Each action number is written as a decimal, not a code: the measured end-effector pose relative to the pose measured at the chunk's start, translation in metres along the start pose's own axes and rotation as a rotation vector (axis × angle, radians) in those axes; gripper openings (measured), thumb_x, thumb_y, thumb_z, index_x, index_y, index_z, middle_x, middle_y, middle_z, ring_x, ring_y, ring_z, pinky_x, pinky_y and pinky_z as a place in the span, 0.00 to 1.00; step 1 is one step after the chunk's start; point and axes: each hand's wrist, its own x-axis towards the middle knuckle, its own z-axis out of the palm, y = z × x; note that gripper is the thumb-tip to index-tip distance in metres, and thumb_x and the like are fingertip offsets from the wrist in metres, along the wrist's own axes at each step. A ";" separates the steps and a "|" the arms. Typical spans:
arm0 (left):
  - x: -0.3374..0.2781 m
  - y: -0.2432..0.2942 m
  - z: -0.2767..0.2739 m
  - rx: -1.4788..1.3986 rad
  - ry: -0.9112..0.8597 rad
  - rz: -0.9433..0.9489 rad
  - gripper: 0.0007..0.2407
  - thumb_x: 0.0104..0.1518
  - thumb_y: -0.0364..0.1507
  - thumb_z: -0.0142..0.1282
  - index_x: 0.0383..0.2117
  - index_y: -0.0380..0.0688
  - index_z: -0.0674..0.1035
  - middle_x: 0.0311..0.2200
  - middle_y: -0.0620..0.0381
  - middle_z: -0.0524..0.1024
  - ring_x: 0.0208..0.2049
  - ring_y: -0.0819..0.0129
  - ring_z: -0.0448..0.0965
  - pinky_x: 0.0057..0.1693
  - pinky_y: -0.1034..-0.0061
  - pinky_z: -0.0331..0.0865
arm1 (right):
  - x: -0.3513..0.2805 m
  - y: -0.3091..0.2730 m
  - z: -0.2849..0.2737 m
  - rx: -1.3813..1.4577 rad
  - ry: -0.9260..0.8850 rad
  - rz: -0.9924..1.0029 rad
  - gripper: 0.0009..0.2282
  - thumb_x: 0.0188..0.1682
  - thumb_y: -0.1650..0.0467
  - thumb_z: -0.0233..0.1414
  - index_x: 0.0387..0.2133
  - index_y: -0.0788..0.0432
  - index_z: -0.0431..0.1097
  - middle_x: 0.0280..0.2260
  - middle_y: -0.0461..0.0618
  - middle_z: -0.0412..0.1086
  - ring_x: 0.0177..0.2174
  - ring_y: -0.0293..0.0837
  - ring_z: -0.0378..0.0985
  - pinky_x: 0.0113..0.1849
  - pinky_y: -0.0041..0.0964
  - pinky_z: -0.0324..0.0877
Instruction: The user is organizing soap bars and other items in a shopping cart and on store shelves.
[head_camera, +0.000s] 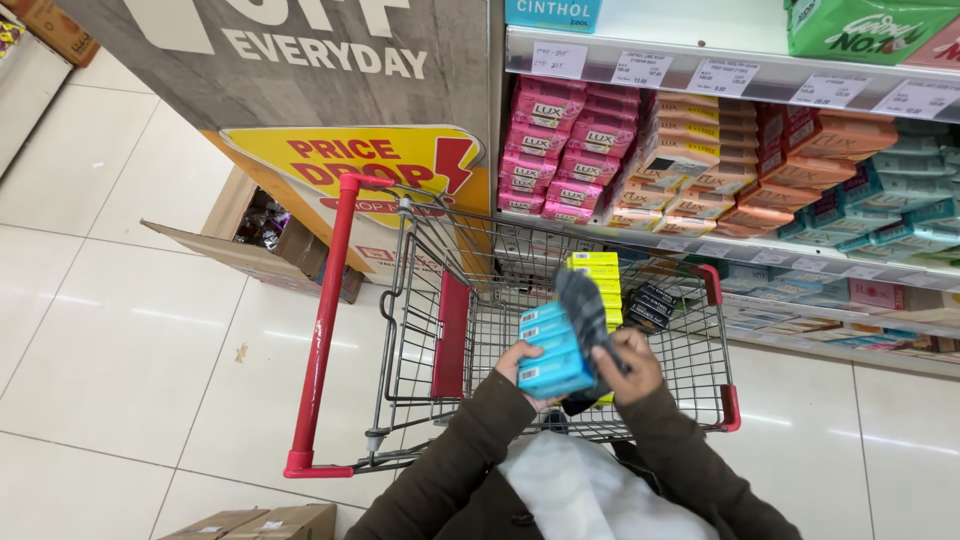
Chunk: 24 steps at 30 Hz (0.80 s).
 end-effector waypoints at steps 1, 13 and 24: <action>-0.002 0.000 0.006 -0.001 0.001 -0.001 0.23 0.54 0.31 0.51 0.59 0.50 0.71 0.55 0.50 0.75 0.54 0.52 0.79 0.59 0.56 0.73 | -0.002 -0.011 -0.002 0.000 -0.001 0.002 0.06 0.49 0.71 0.59 0.30 0.65 0.78 0.33 0.48 0.68 0.34 0.40 0.72 0.37 0.30 0.68; -0.006 -0.008 -0.015 -0.046 -0.111 0.003 0.20 0.66 0.45 0.55 0.56 0.45 0.73 0.48 0.50 0.77 0.50 0.56 0.79 0.60 0.57 0.74 | -0.008 -0.058 0.002 -0.084 0.018 -0.253 0.10 0.40 0.73 0.58 0.35 0.65 0.77 0.32 0.50 0.68 0.32 0.41 0.73 0.34 0.32 0.70; 0.022 -0.013 -0.037 0.273 0.039 0.013 0.26 0.66 0.51 0.43 0.57 0.43 0.74 0.45 0.47 0.79 0.42 0.57 0.83 0.51 0.61 0.78 | 0.020 -0.105 0.015 0.015 0.188 -0.188 0.22 0.45 0.80 0.49 0.56 0.62 0.70 0.56 0.57 0.63 0.47 0.46 0.71 0.49 0.37 0.68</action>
